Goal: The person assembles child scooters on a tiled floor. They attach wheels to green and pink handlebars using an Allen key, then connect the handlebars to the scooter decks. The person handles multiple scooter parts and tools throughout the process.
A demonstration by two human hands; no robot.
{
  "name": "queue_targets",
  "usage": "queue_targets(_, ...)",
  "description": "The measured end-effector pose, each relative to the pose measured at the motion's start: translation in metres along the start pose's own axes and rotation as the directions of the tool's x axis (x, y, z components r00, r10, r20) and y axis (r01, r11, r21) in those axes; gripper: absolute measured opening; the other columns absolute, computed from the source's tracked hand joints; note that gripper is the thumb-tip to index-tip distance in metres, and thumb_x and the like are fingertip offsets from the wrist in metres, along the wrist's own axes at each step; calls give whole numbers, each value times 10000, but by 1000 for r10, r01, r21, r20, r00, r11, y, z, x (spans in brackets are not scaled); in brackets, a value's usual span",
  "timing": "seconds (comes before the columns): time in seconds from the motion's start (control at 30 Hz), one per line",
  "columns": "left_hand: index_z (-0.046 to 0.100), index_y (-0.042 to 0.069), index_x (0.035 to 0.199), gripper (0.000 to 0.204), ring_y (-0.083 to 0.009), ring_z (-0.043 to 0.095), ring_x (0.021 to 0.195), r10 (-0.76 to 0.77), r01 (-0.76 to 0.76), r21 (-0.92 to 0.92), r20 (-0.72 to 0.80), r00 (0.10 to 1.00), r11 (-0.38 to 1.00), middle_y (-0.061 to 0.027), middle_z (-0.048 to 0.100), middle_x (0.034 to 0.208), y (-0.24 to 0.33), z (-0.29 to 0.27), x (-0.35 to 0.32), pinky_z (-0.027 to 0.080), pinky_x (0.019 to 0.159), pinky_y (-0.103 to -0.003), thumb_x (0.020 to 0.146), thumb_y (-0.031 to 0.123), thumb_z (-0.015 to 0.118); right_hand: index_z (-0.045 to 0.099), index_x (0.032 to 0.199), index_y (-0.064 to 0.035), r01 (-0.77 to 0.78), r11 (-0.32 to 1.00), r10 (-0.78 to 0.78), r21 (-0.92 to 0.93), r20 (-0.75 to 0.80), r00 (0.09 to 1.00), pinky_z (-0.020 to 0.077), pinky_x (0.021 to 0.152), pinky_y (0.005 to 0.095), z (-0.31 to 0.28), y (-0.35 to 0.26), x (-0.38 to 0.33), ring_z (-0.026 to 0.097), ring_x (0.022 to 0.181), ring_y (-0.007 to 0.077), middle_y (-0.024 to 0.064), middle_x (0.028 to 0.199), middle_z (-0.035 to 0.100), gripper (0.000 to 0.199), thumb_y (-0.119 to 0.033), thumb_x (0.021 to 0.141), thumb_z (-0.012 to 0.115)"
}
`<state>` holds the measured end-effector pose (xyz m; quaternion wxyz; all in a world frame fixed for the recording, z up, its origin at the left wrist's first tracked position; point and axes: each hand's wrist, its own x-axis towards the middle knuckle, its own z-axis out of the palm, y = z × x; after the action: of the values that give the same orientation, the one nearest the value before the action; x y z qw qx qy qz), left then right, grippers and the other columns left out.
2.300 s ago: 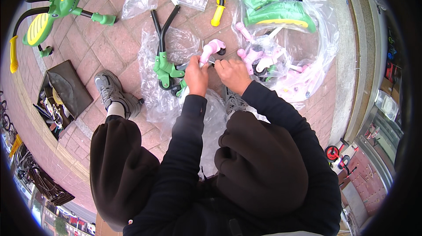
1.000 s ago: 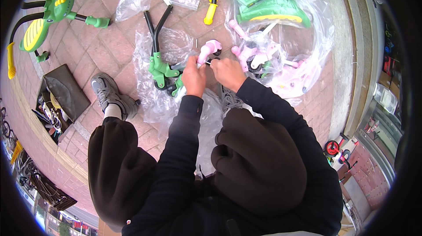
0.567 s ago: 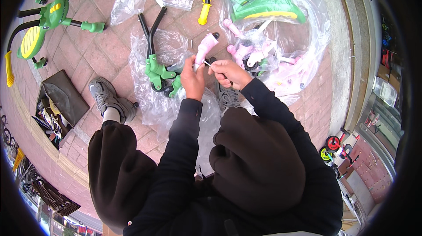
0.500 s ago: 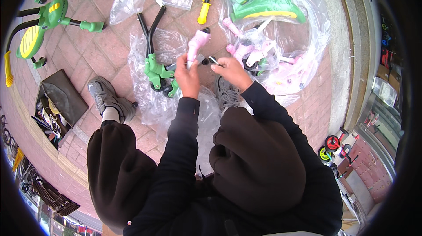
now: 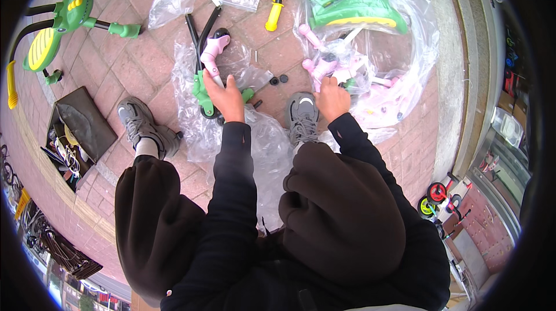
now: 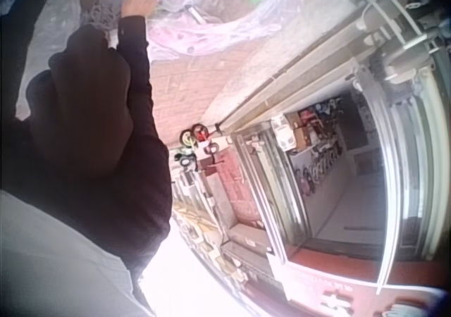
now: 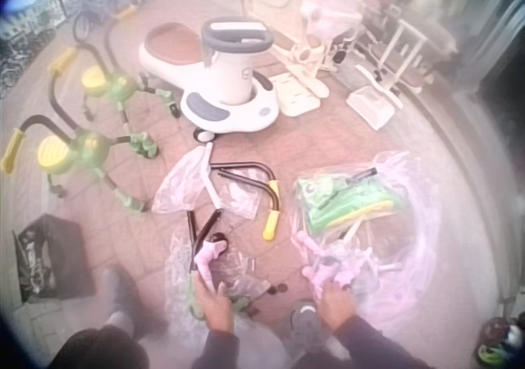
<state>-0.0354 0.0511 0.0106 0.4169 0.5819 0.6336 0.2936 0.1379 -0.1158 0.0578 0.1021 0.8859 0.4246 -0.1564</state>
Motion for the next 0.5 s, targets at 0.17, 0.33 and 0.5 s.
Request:
queue_targets(0.17,315,-9,1310,717,-416,256,1269,187,-183,272,9,982,945,-251,264,1365,17,1,-19,205,1037,-476,689,18,674,521,811,-47,-24,1000,24,-10,-2,1000,503,526,377,4,-2,5,630,618,275,134,760,586,298,-256,692,698)
queue_targets(0.33,344,0,1292,684,-405,281,1249,212,-207,291,15,977,934,-248,284,1350,27,-2,-17,209,1030,-476,690,15,666,559,740,-12,-33,998,37,60,-62,997,503,560,407,-6,5,9,627,629,319,169,687,609,194,-196,723,617)
queue_targets(0.5,417,12,1240,600,-385,313,1222,252,-255,252,46,967,933,-225,341,1316,32,1,-18,233,1019,-456,692,21,662,598,724,25,-67,933,121,354,-131,984,470,584,415,-36,28,16,604,632,350,193,656,593,236,-201,691,657)
